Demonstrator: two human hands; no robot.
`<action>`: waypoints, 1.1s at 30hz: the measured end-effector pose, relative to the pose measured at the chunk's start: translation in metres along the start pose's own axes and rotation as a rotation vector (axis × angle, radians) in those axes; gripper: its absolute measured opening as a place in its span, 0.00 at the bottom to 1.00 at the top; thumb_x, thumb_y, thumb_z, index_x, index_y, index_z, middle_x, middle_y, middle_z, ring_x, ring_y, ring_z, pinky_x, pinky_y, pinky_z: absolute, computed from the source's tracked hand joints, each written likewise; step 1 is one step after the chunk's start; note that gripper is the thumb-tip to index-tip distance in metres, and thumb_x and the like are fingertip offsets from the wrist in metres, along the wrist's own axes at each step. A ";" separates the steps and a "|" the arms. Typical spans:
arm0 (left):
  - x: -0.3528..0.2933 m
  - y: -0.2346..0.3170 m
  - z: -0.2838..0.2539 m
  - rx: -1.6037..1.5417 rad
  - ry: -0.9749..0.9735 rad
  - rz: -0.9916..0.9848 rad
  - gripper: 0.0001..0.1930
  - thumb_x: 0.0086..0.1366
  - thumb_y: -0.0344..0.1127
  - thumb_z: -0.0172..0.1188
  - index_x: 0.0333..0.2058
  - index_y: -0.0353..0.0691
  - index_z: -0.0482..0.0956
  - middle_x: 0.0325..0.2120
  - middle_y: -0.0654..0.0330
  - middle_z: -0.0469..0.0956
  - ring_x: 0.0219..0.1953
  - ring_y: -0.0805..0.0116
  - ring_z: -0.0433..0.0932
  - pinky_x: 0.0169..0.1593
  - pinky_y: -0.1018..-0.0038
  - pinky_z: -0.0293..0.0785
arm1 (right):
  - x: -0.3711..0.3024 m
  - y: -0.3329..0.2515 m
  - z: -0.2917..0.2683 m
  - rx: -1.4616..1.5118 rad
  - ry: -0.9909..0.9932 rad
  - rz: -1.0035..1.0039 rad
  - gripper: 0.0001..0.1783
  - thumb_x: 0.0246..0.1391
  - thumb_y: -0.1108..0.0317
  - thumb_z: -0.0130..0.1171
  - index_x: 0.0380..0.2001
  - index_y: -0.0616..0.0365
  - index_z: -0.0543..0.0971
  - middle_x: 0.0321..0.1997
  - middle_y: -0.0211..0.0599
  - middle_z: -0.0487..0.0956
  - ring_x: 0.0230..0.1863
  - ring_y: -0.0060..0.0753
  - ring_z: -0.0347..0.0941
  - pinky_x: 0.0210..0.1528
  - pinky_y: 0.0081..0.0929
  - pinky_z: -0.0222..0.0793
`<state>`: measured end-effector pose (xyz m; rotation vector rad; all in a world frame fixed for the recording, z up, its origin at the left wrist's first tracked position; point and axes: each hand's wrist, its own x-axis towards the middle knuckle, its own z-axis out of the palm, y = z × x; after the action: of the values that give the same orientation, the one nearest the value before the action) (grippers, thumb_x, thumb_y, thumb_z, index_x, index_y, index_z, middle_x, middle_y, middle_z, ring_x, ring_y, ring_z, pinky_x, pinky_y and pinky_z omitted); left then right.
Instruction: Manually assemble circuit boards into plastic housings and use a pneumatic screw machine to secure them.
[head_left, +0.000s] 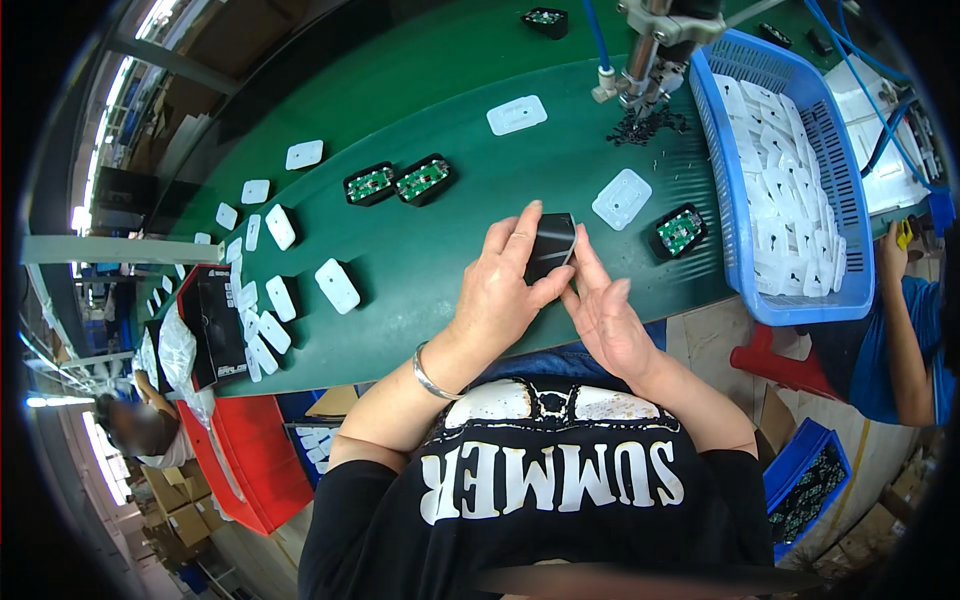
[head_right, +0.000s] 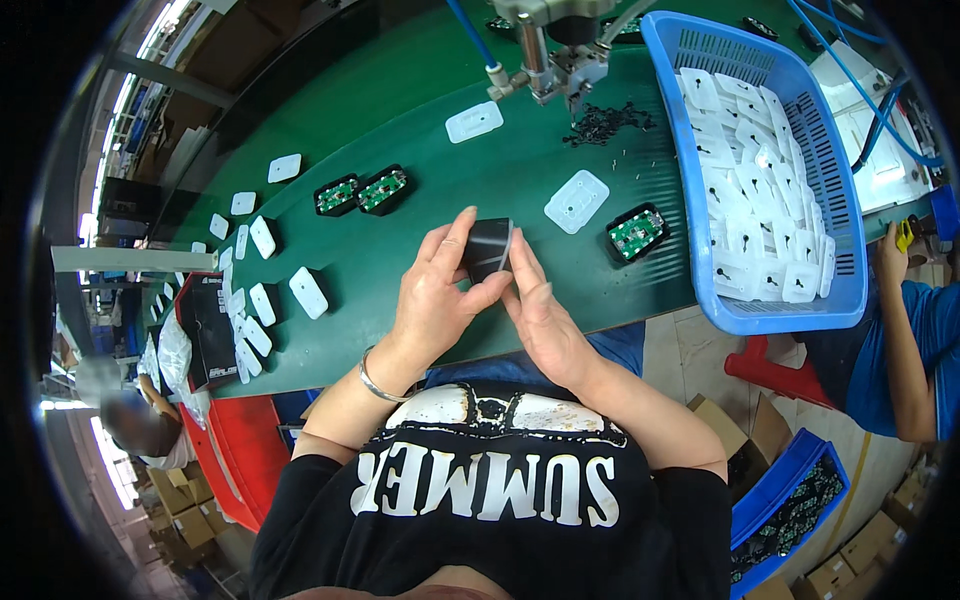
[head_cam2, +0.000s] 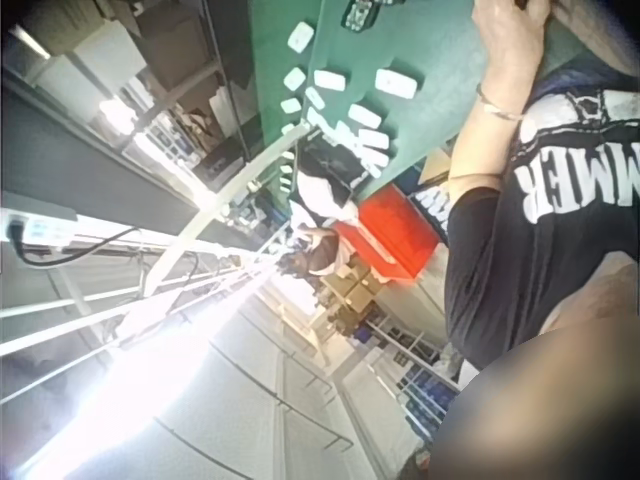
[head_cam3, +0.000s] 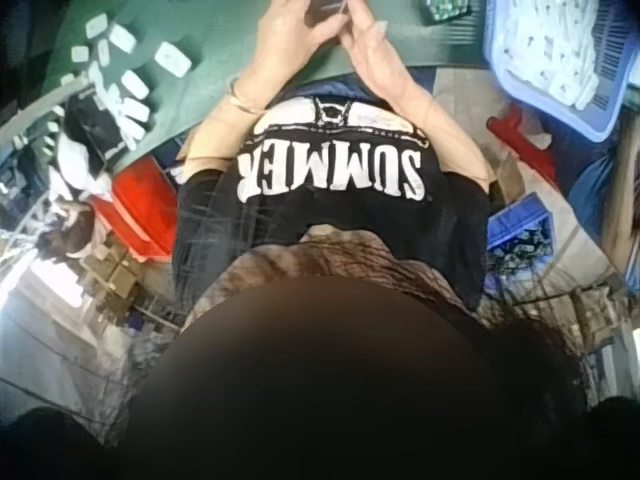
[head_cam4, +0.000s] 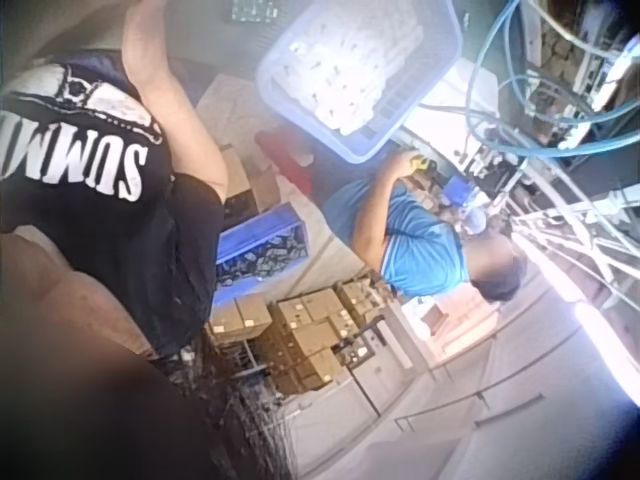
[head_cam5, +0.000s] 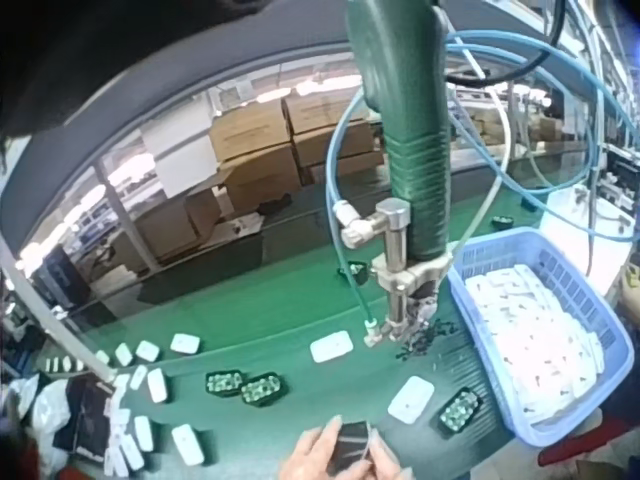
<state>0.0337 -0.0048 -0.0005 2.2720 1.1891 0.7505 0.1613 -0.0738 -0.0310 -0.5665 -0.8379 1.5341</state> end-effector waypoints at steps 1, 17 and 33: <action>-0.002 -0.001 -0.001 -0.064 0.009 -0.043 0.32 0.50 0.31 0.64 0.54 0.35 0.62 0.41 0.52 0.70 0.34 0.67 0.76 0.32 0.76 0.76 | 0.000 0.000 0.001 -0.260 0.047 -0.042 0.38 0.59 0.45 0.29 0.61 0.62 0.38 0.67 0.44 0.39 0.67 0.38 0.36 0.65 0.32 0.34; -0.018 -0.008 0.005 -1.081 -0.024 -0.013 0.30 0.60 0.23 0.50 0.59 0.36 0.49 0.52 0.54 0.60 0.53 0.67 0.63 0.53 0.74 0.63 | 0.019 0.002 0.019 -0.223 0.298 0.144 0.30 0.62 0.53 0.35 0.61 0.57 0.50 0.54 0.37 0.63 0.51 0.27 0.62 0.48 0.23 0.63; -0.020 -0.019 0.004 -1.222 0.033 -0.260 0.24 0.60 0.23 0.50 0.56 0.35 0.56 0.43 0.56 0.68 0.45 0.72 0.69 0.47 0.77 0.69 | 0.028 0.013 0.020 -0.118 0.421 0.285 0.28 0.59 0.59 0.46 0.59 0.57 0.54 0.46 0.33 0.68 0.42 0.21 0.65 0.40 0.20 0.64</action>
<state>0.0153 -0.0127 -0.0206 1.0758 0.6690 1.0147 0.1337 -0.0504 -0.0254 -1.0908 -0.5389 1.5462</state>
